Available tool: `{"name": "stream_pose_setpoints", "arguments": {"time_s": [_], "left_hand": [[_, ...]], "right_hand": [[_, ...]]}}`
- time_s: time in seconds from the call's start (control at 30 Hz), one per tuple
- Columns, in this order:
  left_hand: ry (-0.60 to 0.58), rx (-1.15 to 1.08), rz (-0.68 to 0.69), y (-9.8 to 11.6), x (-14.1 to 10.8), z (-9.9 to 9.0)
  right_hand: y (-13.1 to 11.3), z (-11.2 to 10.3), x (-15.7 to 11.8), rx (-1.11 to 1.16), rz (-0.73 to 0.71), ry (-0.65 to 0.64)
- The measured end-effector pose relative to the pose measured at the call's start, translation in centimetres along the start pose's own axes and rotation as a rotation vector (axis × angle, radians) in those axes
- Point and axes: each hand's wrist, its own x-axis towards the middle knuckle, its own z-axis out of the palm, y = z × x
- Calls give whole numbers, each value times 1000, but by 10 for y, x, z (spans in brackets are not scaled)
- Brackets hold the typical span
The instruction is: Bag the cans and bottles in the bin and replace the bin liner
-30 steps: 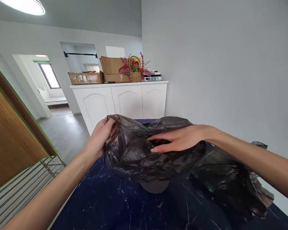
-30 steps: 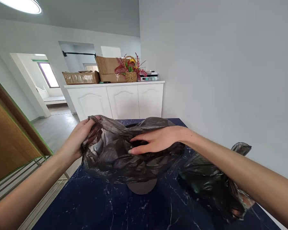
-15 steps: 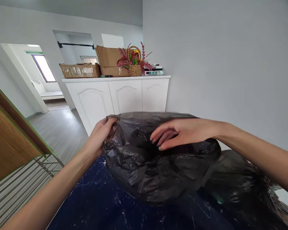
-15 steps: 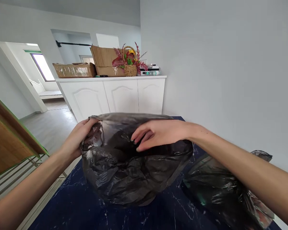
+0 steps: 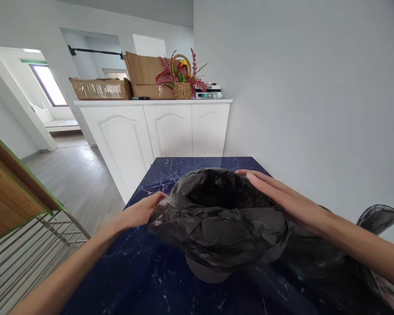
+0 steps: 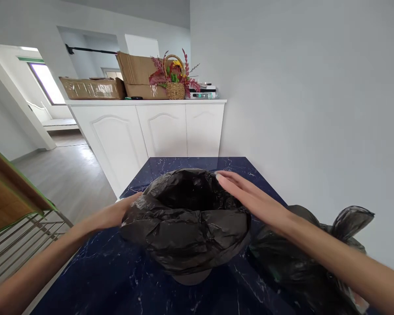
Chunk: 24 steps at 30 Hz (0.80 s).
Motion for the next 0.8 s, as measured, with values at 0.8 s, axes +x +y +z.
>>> {"name": "stream_pose_setpoints", "arguments": {"time_s": [0.8], "left_hand": [[45, 488, 710, -48, -119, 58]], "right_hand": [[-5, 23, -117, -687, -776, -156]]}}
